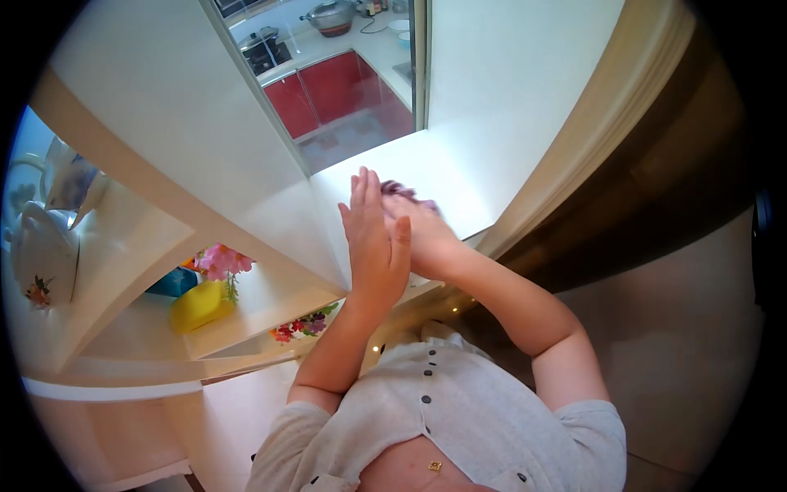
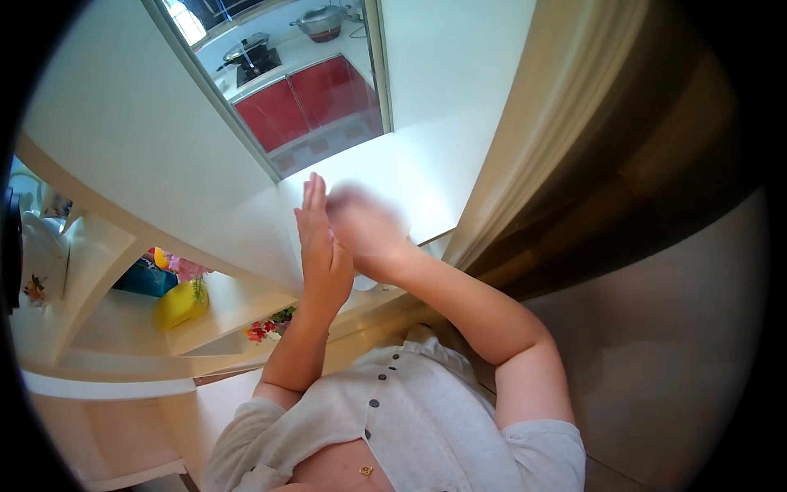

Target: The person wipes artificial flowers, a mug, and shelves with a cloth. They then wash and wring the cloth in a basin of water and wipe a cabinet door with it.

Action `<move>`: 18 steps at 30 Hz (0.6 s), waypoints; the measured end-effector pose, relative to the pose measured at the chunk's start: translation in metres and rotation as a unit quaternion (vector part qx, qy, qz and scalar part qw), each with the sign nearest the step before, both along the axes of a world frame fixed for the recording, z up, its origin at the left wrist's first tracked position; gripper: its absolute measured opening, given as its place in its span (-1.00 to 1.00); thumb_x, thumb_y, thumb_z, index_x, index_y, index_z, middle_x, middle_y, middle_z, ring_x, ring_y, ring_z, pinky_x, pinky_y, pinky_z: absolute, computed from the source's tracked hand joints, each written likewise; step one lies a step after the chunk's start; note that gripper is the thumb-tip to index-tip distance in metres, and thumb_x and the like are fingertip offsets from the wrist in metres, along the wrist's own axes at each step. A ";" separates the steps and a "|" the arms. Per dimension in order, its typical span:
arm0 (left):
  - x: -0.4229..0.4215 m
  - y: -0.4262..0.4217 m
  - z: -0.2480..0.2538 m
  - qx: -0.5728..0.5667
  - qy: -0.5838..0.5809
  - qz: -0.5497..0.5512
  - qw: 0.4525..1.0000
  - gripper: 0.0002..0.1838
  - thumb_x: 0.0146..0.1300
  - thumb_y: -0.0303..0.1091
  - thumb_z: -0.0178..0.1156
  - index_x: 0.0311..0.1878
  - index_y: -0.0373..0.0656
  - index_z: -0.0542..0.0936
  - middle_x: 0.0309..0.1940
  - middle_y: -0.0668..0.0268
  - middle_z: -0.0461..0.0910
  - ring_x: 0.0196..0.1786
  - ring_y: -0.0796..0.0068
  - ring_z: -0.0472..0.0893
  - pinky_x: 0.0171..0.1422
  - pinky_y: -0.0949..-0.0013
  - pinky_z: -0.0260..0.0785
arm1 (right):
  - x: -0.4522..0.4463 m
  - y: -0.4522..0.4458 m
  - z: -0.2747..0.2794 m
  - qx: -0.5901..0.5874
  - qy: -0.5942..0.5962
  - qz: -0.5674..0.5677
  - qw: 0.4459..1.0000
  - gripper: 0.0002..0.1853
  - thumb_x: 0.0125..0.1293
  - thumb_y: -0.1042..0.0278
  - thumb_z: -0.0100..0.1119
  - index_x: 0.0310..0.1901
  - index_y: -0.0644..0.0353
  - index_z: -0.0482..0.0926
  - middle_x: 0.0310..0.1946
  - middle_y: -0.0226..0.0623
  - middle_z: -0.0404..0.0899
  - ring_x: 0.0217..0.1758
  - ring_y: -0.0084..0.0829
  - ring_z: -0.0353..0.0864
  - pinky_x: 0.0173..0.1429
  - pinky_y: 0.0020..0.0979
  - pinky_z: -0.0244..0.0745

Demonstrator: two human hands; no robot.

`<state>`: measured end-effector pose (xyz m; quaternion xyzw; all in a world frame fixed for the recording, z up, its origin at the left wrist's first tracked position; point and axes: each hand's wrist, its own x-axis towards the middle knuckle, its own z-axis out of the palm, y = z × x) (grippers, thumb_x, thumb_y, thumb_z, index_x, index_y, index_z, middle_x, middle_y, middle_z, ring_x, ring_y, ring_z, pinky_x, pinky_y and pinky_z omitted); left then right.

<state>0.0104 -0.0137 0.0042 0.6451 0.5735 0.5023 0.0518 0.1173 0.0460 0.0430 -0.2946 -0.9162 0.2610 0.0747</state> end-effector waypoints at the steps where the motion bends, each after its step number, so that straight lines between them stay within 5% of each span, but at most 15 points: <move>1: 0.001 0.001 -0.002 0.000 -0.004 -0.001 1.000 -0.33 0.51 -0.08 -0.11 0.47 -0.41 0.14 0.51 -0.10 0.07 0.59 -0.05 0.00 0.60 -0.12 -0.31 | 0.010 0.001 -0.010 0.000 -0.004 -0.001 1.000 -0.46 0.42 0.13 -0.05 0.34 0.23 0.31 0.41 -0.01 0.24 0.45 -0.04 0.24 0.44 -0.09 0.20; 3: 0.003 0.005 -0.011 -0.103 0.085 0.002 0.991 -0.35 0.50 -0.11 -0.09 0.46 -0.41 0.17 0.49 -0.11 0.12 0.58 -0.06 0.04 0.59 -0.16 -0.28 | 0.023 0.006 -0.035 0.237 0.054 -0.141 0.960 -0.82 0.26 0.45 0.07 -0.14 0.26 0.58 -0.16 -0.03 0.59 -0.08 -0.08 0.58 0.01 -0.13 0.48; 4: 0.004 0.006 -0.015 -0.108 0.107 0.008 0.988 -0.38 0.46 -0.14 -0.03 0.42 -0.40 0.23 0.45 -0.11 0.19 0.54 -0.07 0.11 0.58 -0.17 -0.19 | 0.026 0.010 -0.033 0.239 0.050 -0.140 0.960 -0.82 0.26 0.45 0.07 -0.14 0.26 0.58 -0.16 -0.03 0.59 -0.08 -0.08 0.58 0.01 -0.13 0.48; 6: 0.006 0.007 -0.020 -0.145 0.148 0.013 0.978 -0.39 0.46 -0.16 -0.01 0.42 -0.37 0.24 0.45 -0.11 0.20 0.54 -0.06 0.13 0.57 -0.14 -0.14 | 0.027 0.025 -0.023 0.160 -0.144 -0.160 0.963 -0.49 0.38 0.20 0.05 0.28 0.28 0.36 0.31 0.17 0.32 0.40 0.03 0.31 0.46 -0.07 0.20; 11: 0.007 0.007 -0.032 -0.180 0.257 0.022 0.949 -0.42 0.42 -0.17 0.05 0.38 -0.35 0.31 0.43 -0.08 0.24 0.52 -0.02 0.19 0.55 -0.10 -0.01 | 0.005 0.077 -0.051 0.217 -0.105 -0.212 0.947 -0.52 0.37 0.25 0.03 0.26 0.28 0.41 0.27 0.18 0.37 0.35 0.06 0.37 0.46 -0.07 0.20; 18: 0.007 0.005 -0.037 -0.158 0.257 0.025 0.953 -0.41 0.42 -0.12 0.05 0.36 -0.35 0.34 0.44 -0.06 0.25 0.52 0.02 0.19 0.56 -0.06 -0.01 | 0.003 0.097 -0.057 0.075 0.034 -0.306 0.948 -0.62 0.38 0.36 -0.07 0.16 0.26 0.54 0.21 0.01 0.47 0.24 0.03 0.46 0.32 -0.08 0.35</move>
